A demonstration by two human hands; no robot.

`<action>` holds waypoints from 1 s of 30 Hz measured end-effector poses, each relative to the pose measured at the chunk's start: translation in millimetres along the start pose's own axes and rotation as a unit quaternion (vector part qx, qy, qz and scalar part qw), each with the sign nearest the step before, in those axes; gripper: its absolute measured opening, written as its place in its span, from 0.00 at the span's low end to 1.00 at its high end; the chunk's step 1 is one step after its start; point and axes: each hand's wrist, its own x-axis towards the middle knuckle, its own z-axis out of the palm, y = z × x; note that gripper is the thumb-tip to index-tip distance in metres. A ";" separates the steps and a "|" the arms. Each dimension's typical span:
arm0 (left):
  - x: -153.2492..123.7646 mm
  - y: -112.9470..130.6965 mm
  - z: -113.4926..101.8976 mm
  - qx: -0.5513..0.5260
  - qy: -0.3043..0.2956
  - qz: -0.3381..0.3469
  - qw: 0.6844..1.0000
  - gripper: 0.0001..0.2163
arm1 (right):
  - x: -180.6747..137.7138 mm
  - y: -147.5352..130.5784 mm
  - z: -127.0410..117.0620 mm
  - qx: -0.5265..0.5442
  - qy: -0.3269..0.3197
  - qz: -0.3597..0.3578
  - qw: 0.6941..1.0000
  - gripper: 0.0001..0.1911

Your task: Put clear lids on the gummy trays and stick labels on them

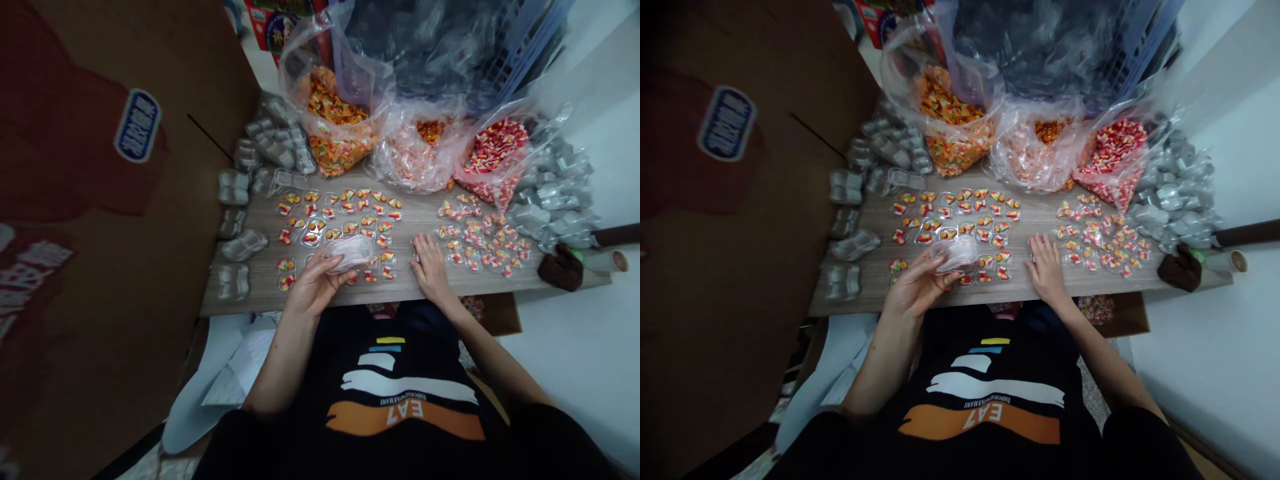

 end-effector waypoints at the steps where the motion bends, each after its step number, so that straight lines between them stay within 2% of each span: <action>1: -1.4 1.1 -0.4 -0.003 0.001 -0.001 1.000 0.14 | -3.2 1.3 -1.3 0.014 0.023 0.012 1.000 0.31; 3: -3.5 3.4 -2.6 -0.007 0.009 -0.004 1.000 0.14 | -10.6 3.0 -3.2 0.025 0.058 0.026 0.998 0.30; 5: -4.1 5.0 -5.0 -0.008 0.021 -0.005 1.000 0.14 | -18.6 2.7 -3.8 0.014 0.061 0.021 0.998 0.31; 11: -0.9 3.2 -2.7 -0.003 0.019 -0.007 1.000 0.15 | -33.4 -4.9 -0.6 -0.071 -0.031 -0.045 0.996 0.36; 16: 2.0 -0.5 -0.1 -0.002 0.012 -0.012 1.000 0.15 | -32.6 -9.1 -1.3 -0.087 -0.033 -0.043 0.995 0.33; 23: 0.9 1.0 -3.0 0.001 0.014 -0.006 1.000 0.17 | -13.3 -13.7 -5.1 -0.052 0.016 -0.009 0.998 0.32; 30: -0.9 5.6 -4.2 0.000 0.031 -0.009 0.999 0.17 | 15.9 -8.3 6.2 -0.080 -0.035 -0.015 0.996 0.36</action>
